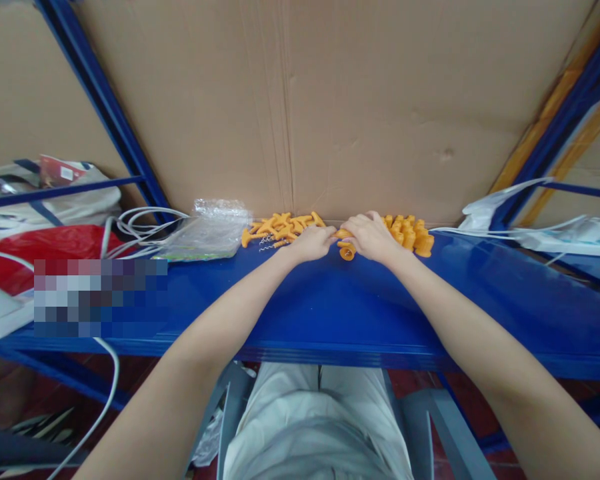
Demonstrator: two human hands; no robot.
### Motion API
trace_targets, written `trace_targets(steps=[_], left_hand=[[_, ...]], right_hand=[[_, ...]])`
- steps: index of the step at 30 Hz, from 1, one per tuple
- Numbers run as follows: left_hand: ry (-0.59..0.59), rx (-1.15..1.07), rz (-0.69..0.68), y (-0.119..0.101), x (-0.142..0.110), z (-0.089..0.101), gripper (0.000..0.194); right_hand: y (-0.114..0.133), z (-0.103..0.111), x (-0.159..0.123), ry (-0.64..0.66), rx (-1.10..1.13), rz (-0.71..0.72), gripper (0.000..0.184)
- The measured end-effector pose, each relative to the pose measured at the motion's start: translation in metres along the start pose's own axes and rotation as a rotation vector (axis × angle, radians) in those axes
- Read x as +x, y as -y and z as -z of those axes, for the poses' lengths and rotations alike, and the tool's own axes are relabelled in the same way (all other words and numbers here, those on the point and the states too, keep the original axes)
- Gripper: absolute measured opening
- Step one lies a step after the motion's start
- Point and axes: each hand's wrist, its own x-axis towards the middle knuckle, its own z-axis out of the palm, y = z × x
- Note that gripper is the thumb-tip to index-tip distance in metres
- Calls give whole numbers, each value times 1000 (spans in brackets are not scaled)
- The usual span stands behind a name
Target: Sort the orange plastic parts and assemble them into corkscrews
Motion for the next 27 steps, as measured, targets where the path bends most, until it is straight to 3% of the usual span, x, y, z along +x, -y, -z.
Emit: trace_targets(steps=[4, 7, 9, 14, 17, 19, 23, 27], left_hand=[[155, -549, 107, 7, 2, 6, 21], [291, -900, 194, 16, 0, 11, 21], [244, -983, 255, 24, -2, 11, 21], [-145, -855, 305, 44, 1, 7, 17], [-401, -614, 310, 55, 6, 8, 12], [-500, -433, 299, 61, 10, 10, 13], [-457, -261, 291, 66, 21, 10, 24], [-346, -82, 283, 62, 35, 8, 27]], right_hand=[[1, 3, 2, -53, -73, 58, 21], [-10, 4, -1, -124, -96, 5, 27], [-24, 5, -6, -178, -91, -109, 25], [-64, 23, -22, -170, -63, -623, 30], [-76, 49, -29, 3, -56, -877, 32], [-79, 65, -32, 187, -30, -977, 30], [-81, 77, -36, 524, 51, -1004, 19], [-81, 58, -38, 716, 191, -950, 16]])
